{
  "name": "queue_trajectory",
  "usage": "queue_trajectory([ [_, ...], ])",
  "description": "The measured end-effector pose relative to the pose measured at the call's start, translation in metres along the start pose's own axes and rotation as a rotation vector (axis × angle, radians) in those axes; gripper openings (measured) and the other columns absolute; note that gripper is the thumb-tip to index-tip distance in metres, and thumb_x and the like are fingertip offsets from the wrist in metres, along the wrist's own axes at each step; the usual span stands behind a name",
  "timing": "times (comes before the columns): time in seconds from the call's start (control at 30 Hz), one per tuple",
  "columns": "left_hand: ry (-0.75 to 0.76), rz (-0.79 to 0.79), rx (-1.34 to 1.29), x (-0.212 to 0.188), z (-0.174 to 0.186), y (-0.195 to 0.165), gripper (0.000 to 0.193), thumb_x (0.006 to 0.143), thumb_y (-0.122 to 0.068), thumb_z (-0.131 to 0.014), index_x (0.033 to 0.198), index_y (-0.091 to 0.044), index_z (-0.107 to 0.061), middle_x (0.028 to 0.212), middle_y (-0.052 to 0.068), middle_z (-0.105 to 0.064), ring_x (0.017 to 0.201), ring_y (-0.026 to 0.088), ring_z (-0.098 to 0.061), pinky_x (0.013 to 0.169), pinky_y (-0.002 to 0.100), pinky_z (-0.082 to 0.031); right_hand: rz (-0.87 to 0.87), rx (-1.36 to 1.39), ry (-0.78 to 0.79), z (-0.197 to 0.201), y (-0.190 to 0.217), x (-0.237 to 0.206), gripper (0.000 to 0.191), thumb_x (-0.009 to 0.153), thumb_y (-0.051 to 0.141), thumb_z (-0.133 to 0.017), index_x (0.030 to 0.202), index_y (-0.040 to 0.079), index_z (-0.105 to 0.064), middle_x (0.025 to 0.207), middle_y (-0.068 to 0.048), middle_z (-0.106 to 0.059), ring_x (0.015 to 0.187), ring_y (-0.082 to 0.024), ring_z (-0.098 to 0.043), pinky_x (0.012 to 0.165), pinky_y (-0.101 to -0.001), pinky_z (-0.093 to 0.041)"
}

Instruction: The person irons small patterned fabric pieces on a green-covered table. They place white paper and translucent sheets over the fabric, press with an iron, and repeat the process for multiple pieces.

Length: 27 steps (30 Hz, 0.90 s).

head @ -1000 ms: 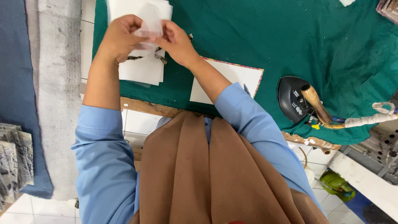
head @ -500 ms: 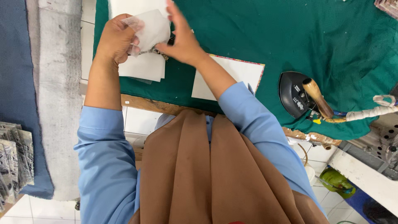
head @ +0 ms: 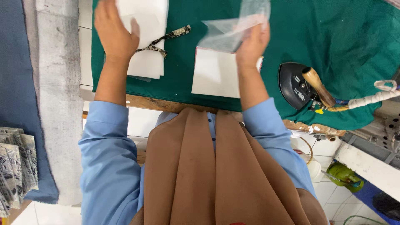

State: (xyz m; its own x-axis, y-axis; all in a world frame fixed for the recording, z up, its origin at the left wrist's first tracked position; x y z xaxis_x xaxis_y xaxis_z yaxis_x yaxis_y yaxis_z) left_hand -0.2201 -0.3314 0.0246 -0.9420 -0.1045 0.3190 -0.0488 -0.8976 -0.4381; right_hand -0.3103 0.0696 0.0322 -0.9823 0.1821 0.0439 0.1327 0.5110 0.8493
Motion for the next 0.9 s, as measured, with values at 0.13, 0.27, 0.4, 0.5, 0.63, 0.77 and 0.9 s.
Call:
queue_trajectory([
  [0.13,0.482,-0.059,-0.105,0.007,-0.001,-0.002,0.08,0.091,-0.04,-0.082,0.162,-0.02,-0.049,0.165,0.016,-0.051,0.155,0.036,-0.043,0.129,0.049,-0.033,-0.086,-0.315,0.167,0.015,0.055,-0.006,0.002,0.103,0.004,-0.067,0.104,0.003,-0.066,0.089,0.0,-0.064,0.076,-0.009,-0.056,0.068,-0.0255,-0.046],
  [0.27,0.512,-0.107,-0.159,0.018,0.042,-0.034,0.117,0.077,-0.052,-0.092,0.165,-0.002,-0.034,0.163,0.028,-0.037,0.152,0.045,-0.027,0.118,0.066,-0.011,-0.295,-0.745,0.515,0.011,0.091,-0.021,0.01,0.099,0.01,-0.074,0.105,0.003,-0.071,0.092,0.001,-0.069,0.083,-0.007,-0.062,0.074,-0.0244,-0.05],
  [0.4,0.223,-0.21,-0.604,0.004,0.051,-0.137,0.112,0.082,-0.046,-0.096,0.164,-0.011,-0.029,0.167,0.017,-0.034,0.158,0.031,-0.033,0.127,0.05,-0.027,-0.365,-0.92,0.82,-0.003,0.103,-0.045,0.016,0.096,0.014,-0.075,0.107,0.002,-0.077,0.092,-0.003,-0.074,0.085,-0.008,-0.065,0.075,-0.0256,-0.052],
  [0.5,0.469,-0.226,-0.93,-0.022,0.021,-0.217,0.116,0.08,-0.035,-0.097,0.164,-0.009,-0.021,0.16,0.017,-0.041,0.148,0.032,-0.044,0.12,0.046,-0.043,-0.305,-0.874,1.051,-0.01,0.107,-0.066,0.017,0.094,0.012,-0.073,0.108,0.003,-0.077,0.097,-0.002,-0.075,0.089,-0.009,-0.069,0.081,-0.0273,-0.055],
  [0.63,0.737,0.543,-1.488,-0.051,-0.013,-0.242,0.079,0.09,-0.011,-0.08,0.158,-0.006,-0.04,0.116,0.012,-0.062,0.106,0.025,-0.064,0.098,0.048,-0.058,-0.466,-0.879,0.91,0.018,0.107,-0.099,0.037,0.09,0.019,-0.083,0.119,0.002,-0.067,0.099,-0.006,-0.068,0.09,-0.014,-0.06,0.08,-0.0314,-0.051],
  [0.77,0.545,0.866,-1.951,-0.093,-0.009,-0.225,0.058,0.096,-0.004,-0.063,0.151,-0.007,-0.042,0.11,0.004,-0.06,0.107,0.021,-0.063,0.1,0.053,-0.056,-0.56,-0.619,0.908,0.057,0.092,-0.164,0.065,0.084,0.014,-0.082,0.143,0.007,-0.055,0.12,-0.005,-0.071,0.111,-0.015,-0.063,0.094,-0.0326,-0.048],
  [0.9,0.489,1.003,-2.16,-0.129,-0.008,-0.221,0.057,0.094,-0.008,-0.056,0.15,-0.003,-0.048,0.11,0.006,-0.061,0.109,0.021,-0.061,0.11,0.055,-0.054,-0.859,-0.186,0.599,0.089,0.05,-0.228,0.049,0.102,0.017,-0.072,0.146,0.001,-0.059,0.117,-0.012,-0.071,0.11,-0.021,-0.065,0.098,-0.0383,-0.054],
])
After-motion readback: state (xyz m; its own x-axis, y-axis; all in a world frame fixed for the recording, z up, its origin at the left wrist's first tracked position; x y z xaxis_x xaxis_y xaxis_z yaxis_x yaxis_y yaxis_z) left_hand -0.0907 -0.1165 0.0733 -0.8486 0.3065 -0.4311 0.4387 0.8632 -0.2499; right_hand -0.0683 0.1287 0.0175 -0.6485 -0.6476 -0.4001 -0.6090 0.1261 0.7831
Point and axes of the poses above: each hand's wrist, its own x-axis towards the middle knuckle, its own z-axis out of the back of the hand, y = z × x, the point moved 3 cm from there along x, towards the middle knuckle
